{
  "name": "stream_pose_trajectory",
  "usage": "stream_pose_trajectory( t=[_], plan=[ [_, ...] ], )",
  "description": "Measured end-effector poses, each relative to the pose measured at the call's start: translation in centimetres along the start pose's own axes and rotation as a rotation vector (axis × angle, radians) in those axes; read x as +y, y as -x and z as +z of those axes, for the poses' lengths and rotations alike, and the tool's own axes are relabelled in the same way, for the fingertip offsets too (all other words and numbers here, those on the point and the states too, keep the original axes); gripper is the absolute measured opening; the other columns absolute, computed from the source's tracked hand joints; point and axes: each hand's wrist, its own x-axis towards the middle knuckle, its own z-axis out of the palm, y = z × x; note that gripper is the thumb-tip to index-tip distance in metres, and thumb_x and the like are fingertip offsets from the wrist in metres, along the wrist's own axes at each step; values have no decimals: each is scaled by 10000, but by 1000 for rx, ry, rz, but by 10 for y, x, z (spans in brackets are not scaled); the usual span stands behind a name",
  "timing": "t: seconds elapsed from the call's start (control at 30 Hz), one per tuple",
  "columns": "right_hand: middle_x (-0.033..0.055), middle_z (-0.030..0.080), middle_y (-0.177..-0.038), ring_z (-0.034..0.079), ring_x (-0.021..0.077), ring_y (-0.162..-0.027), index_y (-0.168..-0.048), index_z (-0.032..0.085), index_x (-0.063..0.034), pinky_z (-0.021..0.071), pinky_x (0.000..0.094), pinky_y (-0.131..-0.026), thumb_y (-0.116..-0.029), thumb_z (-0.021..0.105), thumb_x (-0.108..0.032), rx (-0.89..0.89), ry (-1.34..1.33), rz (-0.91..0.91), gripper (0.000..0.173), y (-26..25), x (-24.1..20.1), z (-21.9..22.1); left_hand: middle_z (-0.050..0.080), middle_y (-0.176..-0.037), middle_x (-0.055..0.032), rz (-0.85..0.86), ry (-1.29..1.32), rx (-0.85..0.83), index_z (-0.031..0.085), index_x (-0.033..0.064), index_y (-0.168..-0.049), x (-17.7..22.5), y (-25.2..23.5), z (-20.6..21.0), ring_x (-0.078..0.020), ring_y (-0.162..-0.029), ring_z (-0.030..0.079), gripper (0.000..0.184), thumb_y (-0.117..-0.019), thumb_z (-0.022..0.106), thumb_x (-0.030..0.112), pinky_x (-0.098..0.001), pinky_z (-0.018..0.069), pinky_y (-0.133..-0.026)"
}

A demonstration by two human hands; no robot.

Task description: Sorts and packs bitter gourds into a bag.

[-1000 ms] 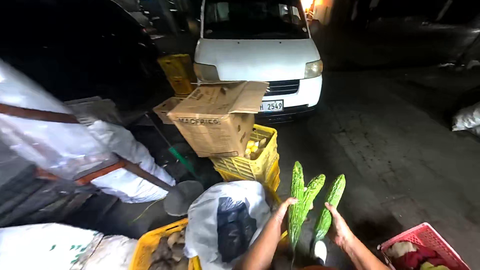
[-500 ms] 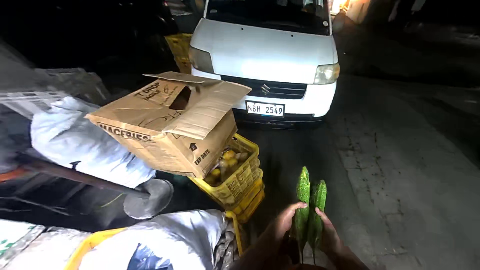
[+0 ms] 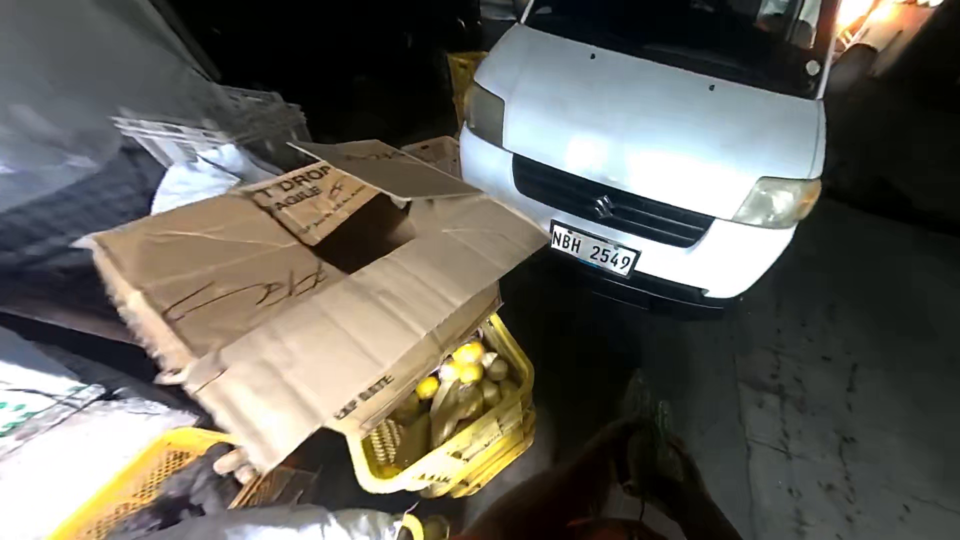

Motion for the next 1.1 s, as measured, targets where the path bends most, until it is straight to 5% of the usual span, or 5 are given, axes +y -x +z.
stream_pose_trajectory(
  t=[0.2,0.43,0.67,0.73,1.1],
  plan=[
    [35,685,-809,673,129,-688,-1060,623,-97,598,321,-613,-1067,394,-288,2,233,-66,298,-109,-119,53,649,-908,-59,147,-162,173,604,106,-1226,144,-34,3,-159,-741,636,417,-1072,433,453,-350,560,-630],
    [50,673,-798,653,144,-647,-1118,617,-85,578,331,-573,-1088,386,-362,-76,445,182,362,-251,-203,122,631,-905,-76,314,66,483,583,57,-1258,262,-97,-36,-154,-743,610,323,-1068,520,311,-343,545,-658],
    [193,615,-1316,618,247,-1148,-1443,488,20,498,396,-1005,-1127,364,-175,-216,1264,258,392,-319,-336,269,716,-1060,-101,686,272,434,571,105,-1340,330,-234,-179,-219,-917,708,505,-937,701,380,-436,612,-792],
    [127,706,-1079,694,148,-933,-1290,591,33,605,304,-796,-1113,377,-240,-688,1113,-27,389,-404,-346,232,715,-1064,-85,730,338,483,552,148,-1378,374,-235,-177,-208,-919,704,500,-975,645,430,-426,611,-788],
    [195,603,-1383,627,261,-1223,-1541,381,-48,547,457,-1025,-885,779,-414,-549,1129,-20,850,-653,-328,386,703,-972,-85,987,485,681,368,168,-1485,569,-219,-276,-183,-854,707,658,-882,628,211,-384,608,-749]
  ],
)
